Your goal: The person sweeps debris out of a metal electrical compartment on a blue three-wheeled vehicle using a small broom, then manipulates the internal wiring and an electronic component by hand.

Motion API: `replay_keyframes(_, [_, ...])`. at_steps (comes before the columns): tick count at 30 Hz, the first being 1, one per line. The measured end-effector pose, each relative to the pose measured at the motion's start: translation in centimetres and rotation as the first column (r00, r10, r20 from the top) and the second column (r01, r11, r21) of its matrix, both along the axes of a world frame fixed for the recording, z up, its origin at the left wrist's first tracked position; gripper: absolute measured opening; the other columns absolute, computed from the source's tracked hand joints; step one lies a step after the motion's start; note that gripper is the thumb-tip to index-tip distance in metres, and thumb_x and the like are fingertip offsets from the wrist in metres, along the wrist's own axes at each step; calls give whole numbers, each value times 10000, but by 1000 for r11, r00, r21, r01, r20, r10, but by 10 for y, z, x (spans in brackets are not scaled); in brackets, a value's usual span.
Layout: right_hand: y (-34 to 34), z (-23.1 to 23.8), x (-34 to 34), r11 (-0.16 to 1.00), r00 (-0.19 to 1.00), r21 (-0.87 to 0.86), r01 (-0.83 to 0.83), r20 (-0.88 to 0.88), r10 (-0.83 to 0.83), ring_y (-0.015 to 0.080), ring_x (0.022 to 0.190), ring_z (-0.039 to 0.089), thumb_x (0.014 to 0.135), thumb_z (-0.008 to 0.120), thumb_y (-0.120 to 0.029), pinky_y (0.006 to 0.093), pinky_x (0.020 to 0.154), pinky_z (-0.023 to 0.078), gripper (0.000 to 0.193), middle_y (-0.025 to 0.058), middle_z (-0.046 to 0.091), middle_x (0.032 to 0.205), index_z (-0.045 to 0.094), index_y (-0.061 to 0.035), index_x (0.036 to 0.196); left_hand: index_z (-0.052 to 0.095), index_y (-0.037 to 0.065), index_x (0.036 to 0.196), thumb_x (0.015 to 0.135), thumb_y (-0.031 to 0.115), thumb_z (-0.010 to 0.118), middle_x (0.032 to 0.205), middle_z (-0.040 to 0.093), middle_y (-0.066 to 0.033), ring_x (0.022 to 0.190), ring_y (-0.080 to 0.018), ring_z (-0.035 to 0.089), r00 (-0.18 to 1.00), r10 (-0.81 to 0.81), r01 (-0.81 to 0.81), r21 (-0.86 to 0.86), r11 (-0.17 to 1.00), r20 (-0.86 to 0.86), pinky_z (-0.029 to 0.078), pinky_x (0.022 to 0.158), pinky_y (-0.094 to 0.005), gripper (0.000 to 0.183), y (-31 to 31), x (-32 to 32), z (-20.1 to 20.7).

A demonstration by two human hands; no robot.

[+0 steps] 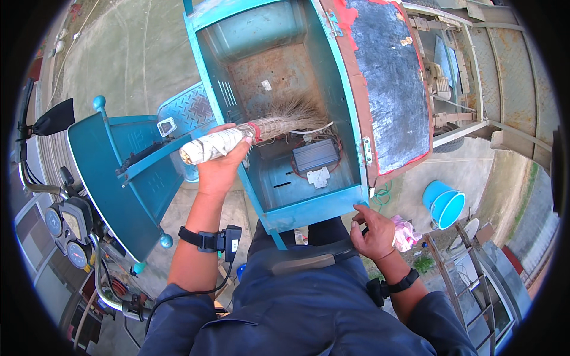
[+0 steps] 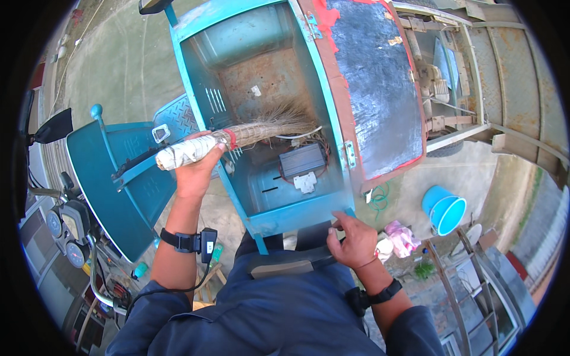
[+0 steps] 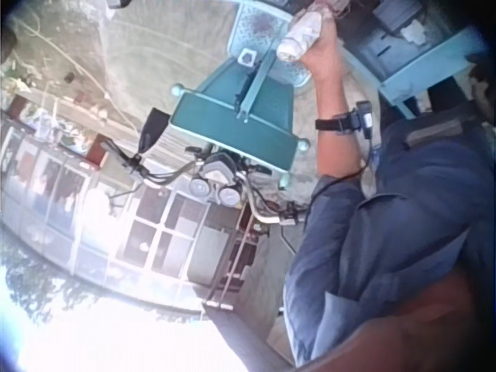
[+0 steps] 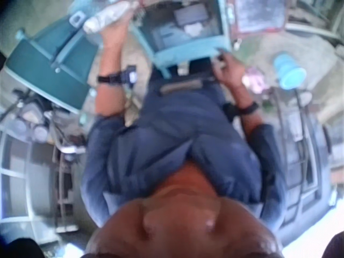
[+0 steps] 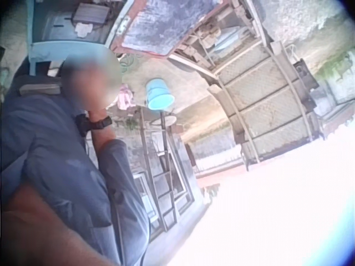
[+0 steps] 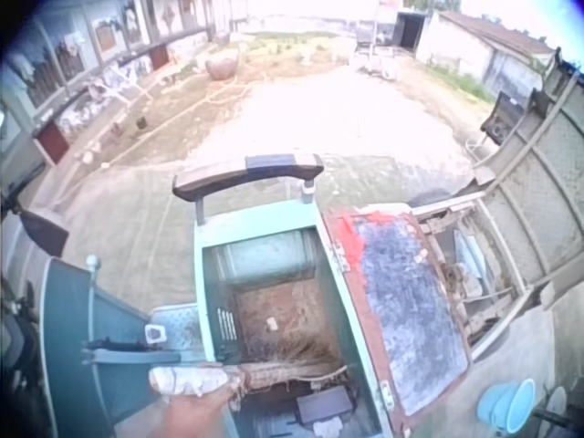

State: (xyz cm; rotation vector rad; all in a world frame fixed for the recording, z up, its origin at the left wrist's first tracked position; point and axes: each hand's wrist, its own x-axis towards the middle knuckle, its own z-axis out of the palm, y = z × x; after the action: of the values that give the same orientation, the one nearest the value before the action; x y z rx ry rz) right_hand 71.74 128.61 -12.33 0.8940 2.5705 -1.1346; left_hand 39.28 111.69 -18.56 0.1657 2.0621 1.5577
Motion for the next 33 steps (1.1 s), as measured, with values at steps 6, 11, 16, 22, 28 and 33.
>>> replay_keyframes(6, [6,-1,-19,998,989,-69,-8,149,18,295,877,697,828,715,-221,409,748,560,388,114,706,988,646,-81,1183,596,-35,1132,834,36,796,1012,677,-87,927,-132,652,981,-1,5,20,1000,-195,557,836,-284,366,10,-47,35])
replay_keyframes(11, [38,-50,-96,943,911,-85,-323,241,334,357,971,674,865,668,-305,461,831,543,427,182,679,1086,626,-45,1200,605,-30,1106,830,38,808,975,667,-63,895,-112,630,942,49,-42,29,999,-333,546,817,-276,350,22,-66,15])
replay_keyframes(16, [38,-162,-160,920,833,-94,-379,398,384,347,1206,597,857,670,-299,449,1007,491,492,210,616,1259,597,-18,1255,677,2,1090,891,188,783,979,680,-73,900,-147,621,867,-7,-87,-165,983,-499,501,836,-315,293,14,-82,-17])
replay_keyframes(22, [57,-252,-205,947,769,-163,-276,553,319,319,1333,512,863,668,-311,422,1102,436,570,172,497,1448,557,-46,1355,659,-4,1084,953,235,702,1054,663,-95,942,-168,608,843,163,-164,45,985,-512,480,895,-325,276,38,-82,-50])
replay_keyframes(28, [48,-326,-224,919,701,-173,-355,601,384,341,1323,523,873,664,-300,431,1112,419,547,198,556,1414,595,-23,1339,621,-15,1087,991,367,602,1077,646,-120,967,-192,591,826,257,-202,163,966,-502,481,878,-336,395,41,-91,-73])
replay_keyframes(33, [38,-360,-222,895,617,-205,-397,663,425,364,1281,557,903,572,-355,475,1090,426,475,171,604,1367,646,-103,1298,588,-29,1133,974,465,606,1115,651,-169,989,-195,582,805,298,-206,229,952,-514,486,889,-337,519,48,-97,-87])
